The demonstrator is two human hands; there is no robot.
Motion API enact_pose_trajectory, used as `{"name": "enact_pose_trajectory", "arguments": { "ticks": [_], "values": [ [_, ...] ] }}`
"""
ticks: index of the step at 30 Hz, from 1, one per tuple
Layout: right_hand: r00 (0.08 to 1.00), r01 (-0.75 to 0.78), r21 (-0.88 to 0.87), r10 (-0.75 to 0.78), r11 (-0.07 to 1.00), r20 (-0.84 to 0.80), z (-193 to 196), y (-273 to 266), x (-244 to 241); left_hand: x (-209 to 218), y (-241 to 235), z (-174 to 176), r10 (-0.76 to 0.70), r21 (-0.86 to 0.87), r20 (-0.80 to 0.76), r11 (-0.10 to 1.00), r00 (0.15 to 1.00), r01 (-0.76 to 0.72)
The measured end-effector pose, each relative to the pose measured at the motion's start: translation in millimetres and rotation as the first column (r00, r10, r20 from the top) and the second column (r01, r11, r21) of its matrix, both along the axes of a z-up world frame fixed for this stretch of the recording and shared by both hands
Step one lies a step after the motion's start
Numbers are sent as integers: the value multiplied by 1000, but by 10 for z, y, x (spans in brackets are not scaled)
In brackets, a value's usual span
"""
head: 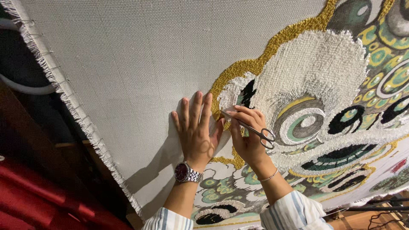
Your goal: The person uses small scissors to trim the pile of a large, colorful rug. They carefully snip individual tufts of yarn to refine the edges of the design, working on a section with white, gold, and green patterns.
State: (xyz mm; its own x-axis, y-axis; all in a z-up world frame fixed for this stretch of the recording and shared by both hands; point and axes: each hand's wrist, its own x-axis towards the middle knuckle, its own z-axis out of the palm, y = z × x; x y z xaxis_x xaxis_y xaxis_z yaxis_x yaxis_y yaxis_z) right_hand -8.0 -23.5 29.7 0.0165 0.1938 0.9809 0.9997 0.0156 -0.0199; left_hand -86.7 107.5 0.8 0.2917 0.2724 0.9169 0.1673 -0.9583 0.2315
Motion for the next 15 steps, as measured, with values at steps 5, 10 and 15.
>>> {"name": "enact_pose_trajectory", "arguments": {
  "ticks": [5,10,15],
  "values": [
    [997,48,18,-49,999,54,17,62,7,-34,-41,33,15,-5,-7,1000,1000,-15],
    [995,92,27,-93,995,44,27,82,9,-75,-59,65,34,-21,-69,999,997,-36],
    [996,77,10,-77,997,32,15,56,2,-94,-28,58,-29,-5,-12,1000,1000,29]
  ]
}}
